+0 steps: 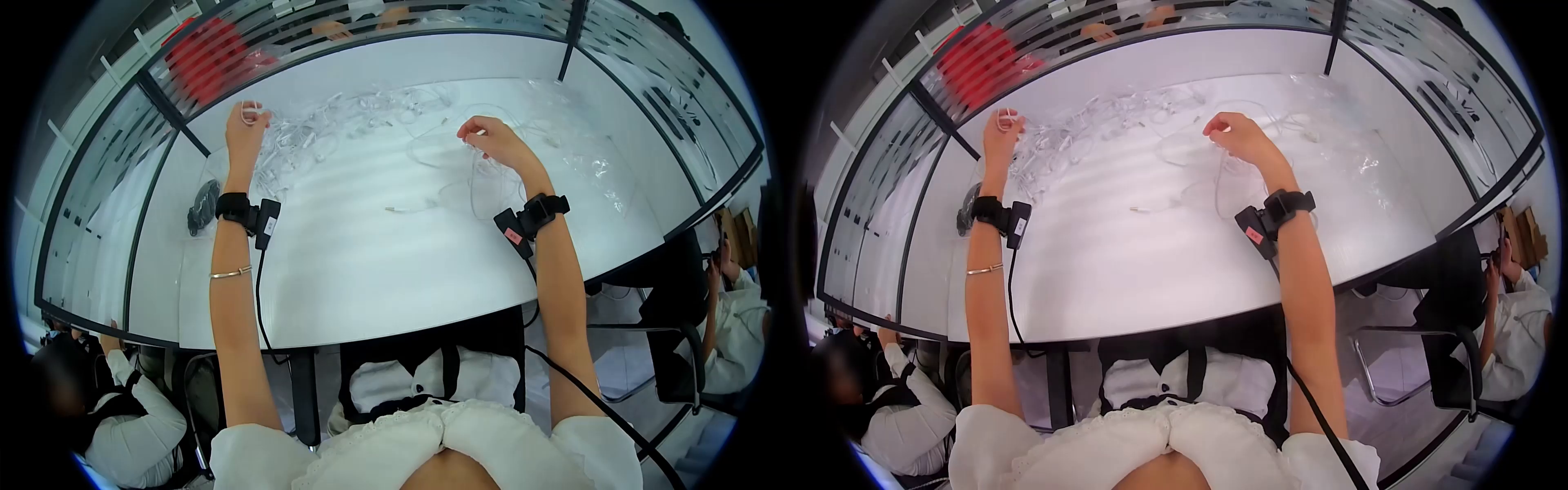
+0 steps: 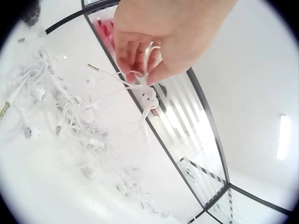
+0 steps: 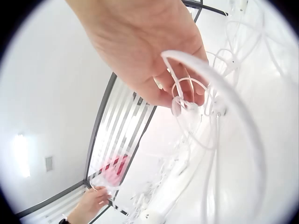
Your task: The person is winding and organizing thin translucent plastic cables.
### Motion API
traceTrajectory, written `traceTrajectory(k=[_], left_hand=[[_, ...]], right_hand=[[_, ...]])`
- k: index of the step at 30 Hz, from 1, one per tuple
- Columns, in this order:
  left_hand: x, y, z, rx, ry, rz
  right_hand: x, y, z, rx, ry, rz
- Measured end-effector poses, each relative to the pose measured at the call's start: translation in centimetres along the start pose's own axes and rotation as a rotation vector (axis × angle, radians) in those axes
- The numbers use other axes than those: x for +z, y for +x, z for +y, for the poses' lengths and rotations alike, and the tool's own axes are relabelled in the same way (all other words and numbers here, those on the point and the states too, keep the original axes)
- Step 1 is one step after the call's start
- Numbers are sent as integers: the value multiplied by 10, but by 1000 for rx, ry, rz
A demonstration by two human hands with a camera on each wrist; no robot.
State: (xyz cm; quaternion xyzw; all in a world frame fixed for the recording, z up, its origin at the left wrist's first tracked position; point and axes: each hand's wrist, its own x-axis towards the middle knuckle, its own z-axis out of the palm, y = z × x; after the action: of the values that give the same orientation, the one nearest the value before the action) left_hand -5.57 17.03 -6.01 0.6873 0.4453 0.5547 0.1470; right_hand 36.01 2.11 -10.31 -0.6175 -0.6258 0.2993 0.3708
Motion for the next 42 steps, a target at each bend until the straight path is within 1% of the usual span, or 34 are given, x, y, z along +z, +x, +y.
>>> traceTrajectory(k=[1, 2, 3, 5, 6, 9, 12, 13, 14, 15, 16, 18, 20, 21, 22, 23, 24, 25, 27, 28, 29, 30, 32, 33, 34, 35, 36, 37, 38, 39, 41, 42], left_hand=[[3, 1, -26, -45, 24, -3], [1, 4, -50, -262, 57, -53], [4, 0, -64, -271, 127, -35], [9, -12, -89, -291, 268, 0], [9, -9, -104, -318, 294, -17], [10, -10, -80, -204, 453, 26], [-8, 13, -73, -90, 222, 19], [-17, 7, -40, -74, 158, -25], [-27, -6, 17, -57, 94, -68], [-30, -15, 50, -41, 29, -110], [-28, -15, 56, 17, 56, -154], [-23, -16, 63, 136, 108, -240], [-1, -40, 74, 108, 1, -533], [9, -65, 105, 83, 91, -642], [20, -83, 118, 80, 142, -732], [29, -94, 121, 191, 105, -834], [38, -101, 115, 296, 177, -902], [44, -110, 118, 255, 124, -962], [51, -121, 119, 224, 148, -1073], [53, -120, 117, 129, 99, -1069], [55, -119, 114, 35, 52, -1063], [56, -118, 112, -59, 5, -1057], [49, -114, 122, -242, -104, -926], [45, -112, 130, -331, -157, -857], [42, -111, 136, -369, -175, -818], [37, -109, 142, -410, -193, -825], [31, -107, 146, -450, -213, -831], [26, -105, 147, -491, -234, -837], [25, -106, 142, -413, -287, -788], [23, -105, 140, -394, -319, -751], [20, -105, 139, -356, -383, -677], [17, -107, 143, -375, -414, -692]], right_hand=[[3, -1, 1, -46, -31, 22], [6, 0, 3, -93, -61, 47], [9, 0, 5, -141, -91, 73], [10, 0, 7, -155, -94, 113], [11, 0, 8, -161, -95, 132], [10, -3, -2, -143, -75, 107], [13, 0, -3, -124, -12, -48], [15, -1, -6, -133, -2, -91], [17, -1, -10, -143, 8, -133], [19, -3, -16, -152, 18, -176], [21, -7, -23, -151, -24, -212], [21, -12, -32, -153, -39, -352], [20, -19, -47, -180, -35, -510], [20, -24, -54, -201, -8, -587], [21, -28, -60, -221, 18, -664], [20, -33, -66, -241, 43, -741], [20, -38, -72, -298, 27, -786], [21, -40, -74, -317, 13, -806], [21, -42, -77, -355, -11, -845], [18, -44, -83, -387, -32, -801], [20, -38, -78, -331, 126, -776], [19, -34, -74, -353, 175, -651], [21, -25, -65, -373, 270, -412], [23, -22, -59, -332, 232, -348], [25, -20, -57, -292, 194, -285], [26, -19, -55, -251, 156, -222], [29, -20, -53, -243, 98, -228], [31, -25, -56, -239, 59, -278], [33, -30, -62, -235, 19, -327], [36, -33, -66, -230, -20, -377], [42, -34, -64, -260, -156, -380], [46, -31, -57, -279, -207, -369]])
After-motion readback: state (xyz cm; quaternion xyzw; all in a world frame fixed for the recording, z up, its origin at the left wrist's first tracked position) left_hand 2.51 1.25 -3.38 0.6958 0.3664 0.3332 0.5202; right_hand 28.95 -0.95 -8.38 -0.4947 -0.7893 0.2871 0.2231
